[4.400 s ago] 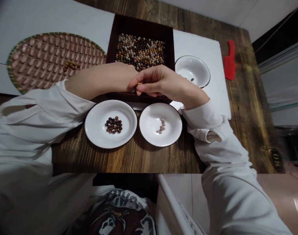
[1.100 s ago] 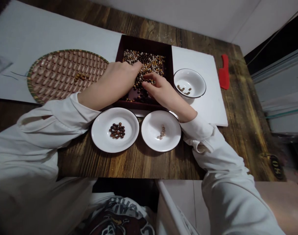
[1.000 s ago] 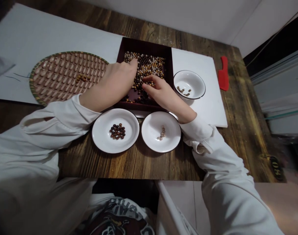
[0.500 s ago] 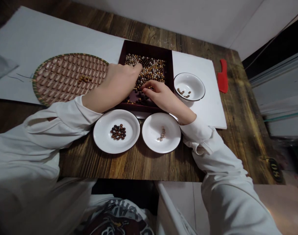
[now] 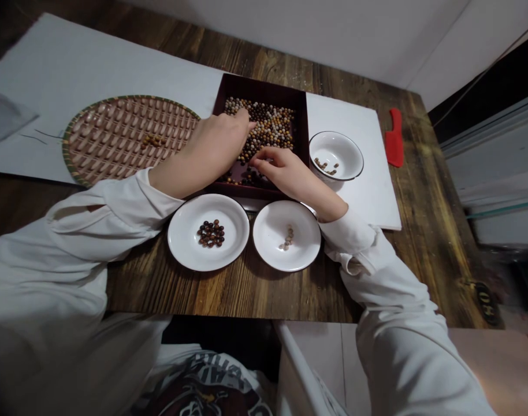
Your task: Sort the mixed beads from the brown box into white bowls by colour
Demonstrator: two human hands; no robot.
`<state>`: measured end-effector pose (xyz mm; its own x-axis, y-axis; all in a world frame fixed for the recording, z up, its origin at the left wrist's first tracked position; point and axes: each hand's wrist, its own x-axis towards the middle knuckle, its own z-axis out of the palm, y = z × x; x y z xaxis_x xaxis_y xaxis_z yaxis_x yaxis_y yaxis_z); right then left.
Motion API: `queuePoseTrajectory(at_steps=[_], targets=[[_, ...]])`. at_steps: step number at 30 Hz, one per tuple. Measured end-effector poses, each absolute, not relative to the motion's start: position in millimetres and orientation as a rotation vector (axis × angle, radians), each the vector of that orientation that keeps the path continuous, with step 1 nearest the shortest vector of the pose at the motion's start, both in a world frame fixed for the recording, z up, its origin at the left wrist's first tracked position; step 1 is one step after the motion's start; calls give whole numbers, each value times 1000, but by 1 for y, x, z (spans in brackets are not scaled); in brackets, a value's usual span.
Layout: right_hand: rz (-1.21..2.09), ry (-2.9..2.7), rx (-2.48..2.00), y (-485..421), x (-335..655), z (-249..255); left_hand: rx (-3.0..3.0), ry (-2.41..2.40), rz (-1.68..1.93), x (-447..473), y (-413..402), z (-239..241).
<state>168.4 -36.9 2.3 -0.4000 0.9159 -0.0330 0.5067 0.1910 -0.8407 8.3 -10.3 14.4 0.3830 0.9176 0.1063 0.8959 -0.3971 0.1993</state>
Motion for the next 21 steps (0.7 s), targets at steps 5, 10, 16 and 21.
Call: queuePoseTrajectory(at_steps=[5,10,16,21], targets=[[1069,-2045,-1335,-36,170,1,2460,1729,341,12,-12,13],[1049,-2059,-1354,-36,170,0,2455,1732,303,13,-10,11],[1043,-2069,-1351,-36,170,0,2431,1704,328,11,-12,12],[1033,-2083,-1367,-36,169,2,2451,1768,270,15,-16,19]])
